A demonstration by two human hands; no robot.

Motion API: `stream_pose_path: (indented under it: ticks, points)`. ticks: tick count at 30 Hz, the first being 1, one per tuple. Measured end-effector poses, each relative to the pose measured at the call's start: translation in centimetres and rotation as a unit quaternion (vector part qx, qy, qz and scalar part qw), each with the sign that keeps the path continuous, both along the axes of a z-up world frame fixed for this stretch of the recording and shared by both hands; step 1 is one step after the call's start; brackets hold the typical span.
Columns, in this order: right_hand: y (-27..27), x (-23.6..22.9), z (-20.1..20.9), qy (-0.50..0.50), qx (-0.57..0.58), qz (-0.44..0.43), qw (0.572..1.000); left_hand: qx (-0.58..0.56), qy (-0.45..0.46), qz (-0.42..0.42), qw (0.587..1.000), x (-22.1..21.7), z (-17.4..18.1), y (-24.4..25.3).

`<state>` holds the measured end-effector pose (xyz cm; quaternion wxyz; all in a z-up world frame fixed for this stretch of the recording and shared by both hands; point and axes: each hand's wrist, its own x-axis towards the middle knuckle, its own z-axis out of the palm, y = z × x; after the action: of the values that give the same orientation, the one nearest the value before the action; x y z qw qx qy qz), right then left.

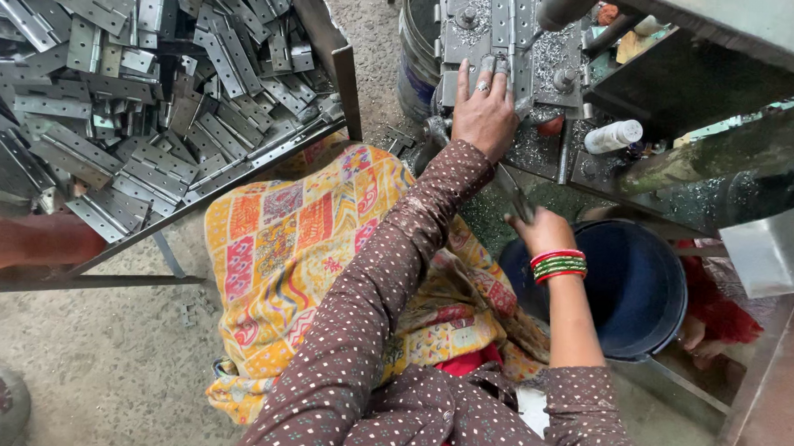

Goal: The person repeatedly picks up metal brackets from a nearby bin, places them into a press machine, and operates the lever to process them. The person then removes the processed brackets and returns them to the bin.

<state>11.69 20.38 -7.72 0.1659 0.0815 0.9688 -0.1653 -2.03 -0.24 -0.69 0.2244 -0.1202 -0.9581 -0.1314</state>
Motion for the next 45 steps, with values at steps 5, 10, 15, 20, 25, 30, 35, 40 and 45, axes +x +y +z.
stream_pose_path:
  ticks: [5,10,15,20,25,30,35,40,45]
  points:
    - [-1.0,2.6,-7.5,0.12,-0.042,-0.035,0.991,0.01,0.007,0.0,1.0,-0.2,0.7,0.0]
    - [-1.1,3.0,-9.0,0.128,-0.084,-0.023,0.988,-0.007,-0.005,-0.015,1.0,1.1,0.3,-0.8]
    - [0.7,-0.2,-2.8,-0.002,0.027,0.012,1.0,0.002,-0.022,-0.022,1.0,-0.2,0.0,-0.4]
    - [0.6,0.8,-3.2,0.056,0.025,0.025,0.998,-0.006,-0.025,-0.012,1.0,-3.1,-0.7,0.2]
    - [-0.7,3.0,-9.7,0.152,-0.005,0.0,0.988,0.006,0.03,-0.011,0.999,-1.6,-0.4,-0.7]
    - [0.7,1.8,-8.6,0.095,0.0,0.02,0.995,0.028,0.054,-0.038,0.997,0.8,0.3,-1.2]
    - [1.8,-0.1,-2.7,-0.004,0.043,0.028,0.999,0.023,0.023,-0.032,0.999,-1.9,0.1,-0.9]
    - [-0.2,1.6,-4.8,0.11,0.007,0.031,0.993,-0.02,-0.031,-0.032,0.999,-4.2,-0.8,-0.5]
    - [-1.4,3.3,-9.3,0.141,-0.041,-0.015,0.989,0.019,-0.029,-0.044,0.998,-2.9,-1.1,-0.9]
